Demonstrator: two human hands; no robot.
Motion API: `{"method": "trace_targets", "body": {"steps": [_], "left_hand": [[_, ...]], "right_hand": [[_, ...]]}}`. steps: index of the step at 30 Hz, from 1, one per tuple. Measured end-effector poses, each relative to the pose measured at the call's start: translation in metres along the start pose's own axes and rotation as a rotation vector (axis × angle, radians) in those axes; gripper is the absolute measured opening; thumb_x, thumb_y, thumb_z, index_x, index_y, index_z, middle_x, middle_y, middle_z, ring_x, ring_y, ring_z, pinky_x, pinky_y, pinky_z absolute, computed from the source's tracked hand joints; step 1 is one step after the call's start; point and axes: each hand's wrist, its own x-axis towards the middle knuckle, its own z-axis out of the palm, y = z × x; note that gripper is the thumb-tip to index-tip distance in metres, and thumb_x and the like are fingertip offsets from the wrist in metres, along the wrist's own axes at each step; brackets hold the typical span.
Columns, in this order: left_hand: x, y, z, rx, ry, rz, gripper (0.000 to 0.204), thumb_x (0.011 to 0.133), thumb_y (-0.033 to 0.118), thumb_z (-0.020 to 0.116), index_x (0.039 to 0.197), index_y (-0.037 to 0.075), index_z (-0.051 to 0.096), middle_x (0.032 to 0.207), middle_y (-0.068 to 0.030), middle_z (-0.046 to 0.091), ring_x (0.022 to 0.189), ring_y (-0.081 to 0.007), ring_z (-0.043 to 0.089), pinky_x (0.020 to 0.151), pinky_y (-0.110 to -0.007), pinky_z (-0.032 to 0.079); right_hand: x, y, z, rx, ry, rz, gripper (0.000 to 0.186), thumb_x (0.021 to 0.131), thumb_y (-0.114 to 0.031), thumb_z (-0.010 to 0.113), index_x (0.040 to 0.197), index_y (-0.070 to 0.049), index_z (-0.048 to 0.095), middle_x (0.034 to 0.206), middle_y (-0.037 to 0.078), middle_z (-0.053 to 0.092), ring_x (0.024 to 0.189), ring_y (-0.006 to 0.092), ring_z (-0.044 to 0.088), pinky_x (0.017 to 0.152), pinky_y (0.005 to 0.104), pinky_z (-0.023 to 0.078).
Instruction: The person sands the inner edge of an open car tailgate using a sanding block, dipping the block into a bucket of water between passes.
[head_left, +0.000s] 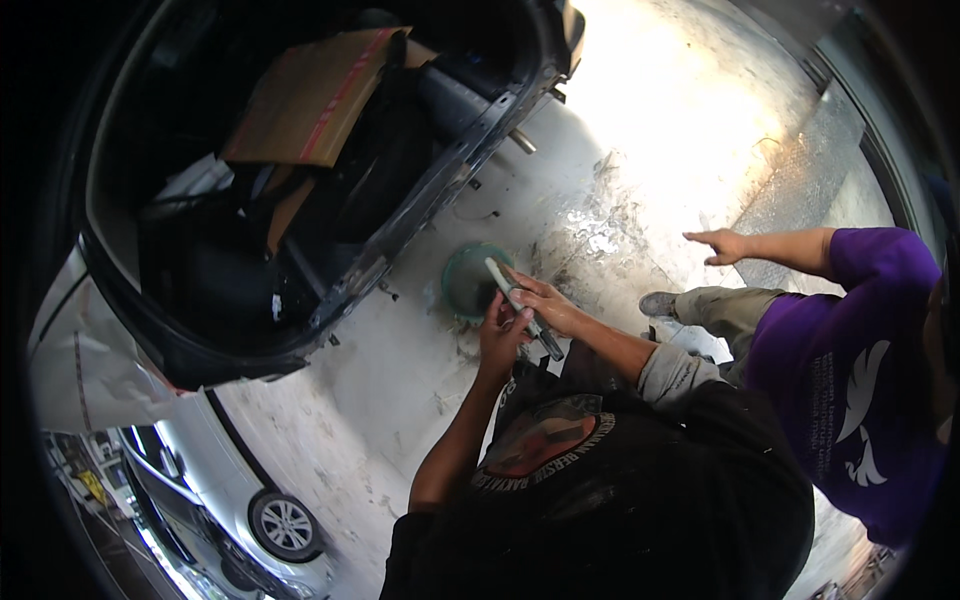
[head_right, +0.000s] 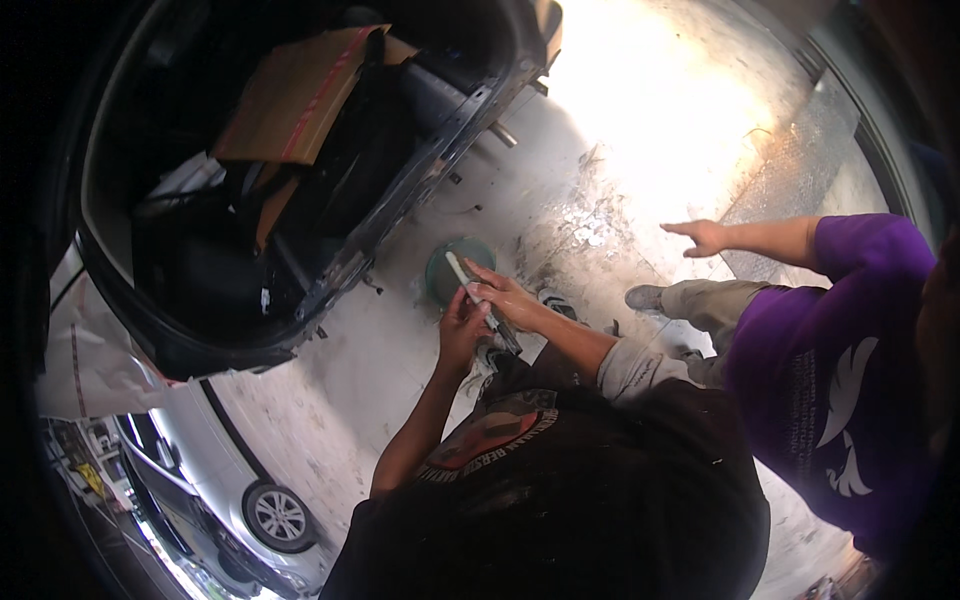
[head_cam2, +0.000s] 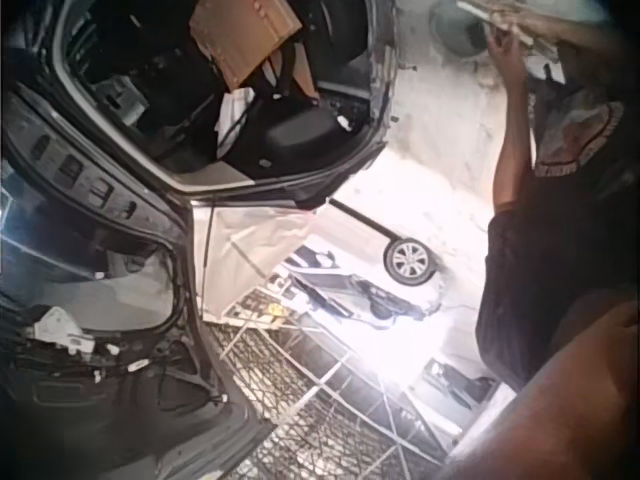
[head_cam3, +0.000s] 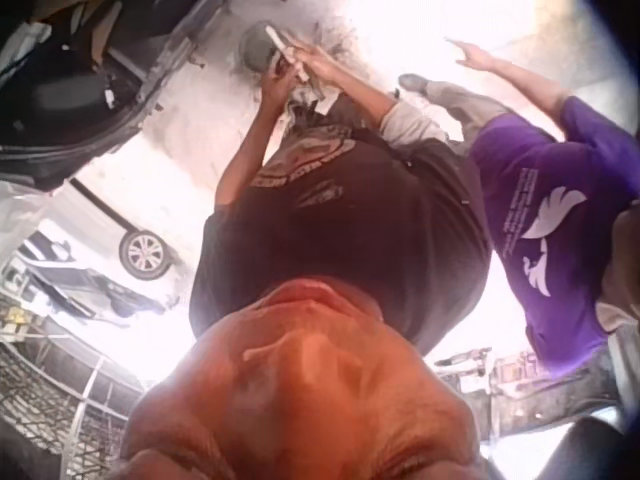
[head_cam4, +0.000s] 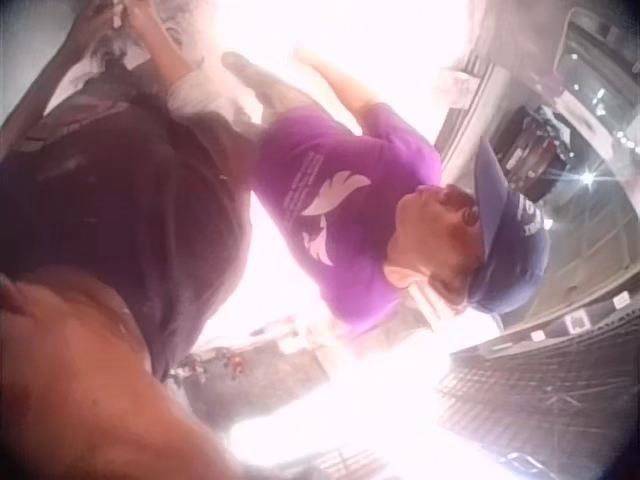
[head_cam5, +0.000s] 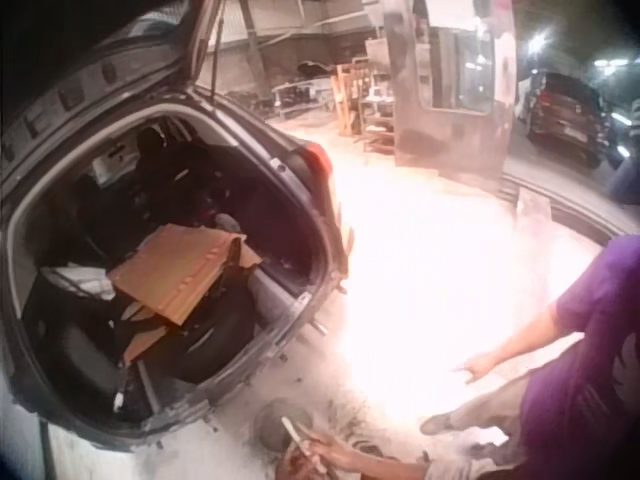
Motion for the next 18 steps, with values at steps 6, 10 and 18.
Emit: {"method": "trace_targets", "body": {"steps": [6, 10, 18], "left_hand": [[-0.02, -0.028, -0.087, 0.03, -0.097, -0.216, 0.055, 0.099, 0.026, 0.059, 0.147, 0.009, 0.039, 0.112, -0.0109, 0.064, 0.084, -0.0153, 0.069, 0.069, -0.03, 0.058], [-0.016, -0.104, -0.198, 0.611, 0.053, -0.049, 0.052, 0.097, 0.03, 0.061, 0.142, 0.008, 0.047, 0.116, -0.0146, 0.065, 0.085, -0.0212, 0.07, 0.074, -0.032, 0.057], [-0.158, -0.272, -0.427, 0.407, 0.674, -0.716, 0.054, 0.095, 0.024, 0.061, 0.145, 0.01, 0.044, 0.09, -0.0064, 0.065, 0.06, -0.0186, 0.06, 0.047, -0.033, 0.045]], "right_hand": [[0.018, 0.048, 0.044, -0.093, 0.014, 0.103, 0.063, 0.096, -0.026, 0.061, 0.152, -0.01, 0.037, 0.152, 0.01, 0.043, 0.132, 0.0186, 0.043, 0.11, 0.0308, 0.034], [0.022, 0.068, 0.024, -0.815, -0.009, 0.165, 0.072, 0.086, -0.034, 0.069, 0.147, -0.006, 0.042, 0.148, 0.019, 0.046, 0.136, 0.0296, 0.045, 0.113, 0.0372, 0.034], [-0.098, 0.128, -0.135, -1.371, 0.134, 0.728, 0.047, 0.081, -0.037, 0.067, 0.119, -0.009, 0.066, 0.116, 0.018, 0.068, 0.112, 0.0348, 0.062, 0.091, 0.0451, 0.049]]}}
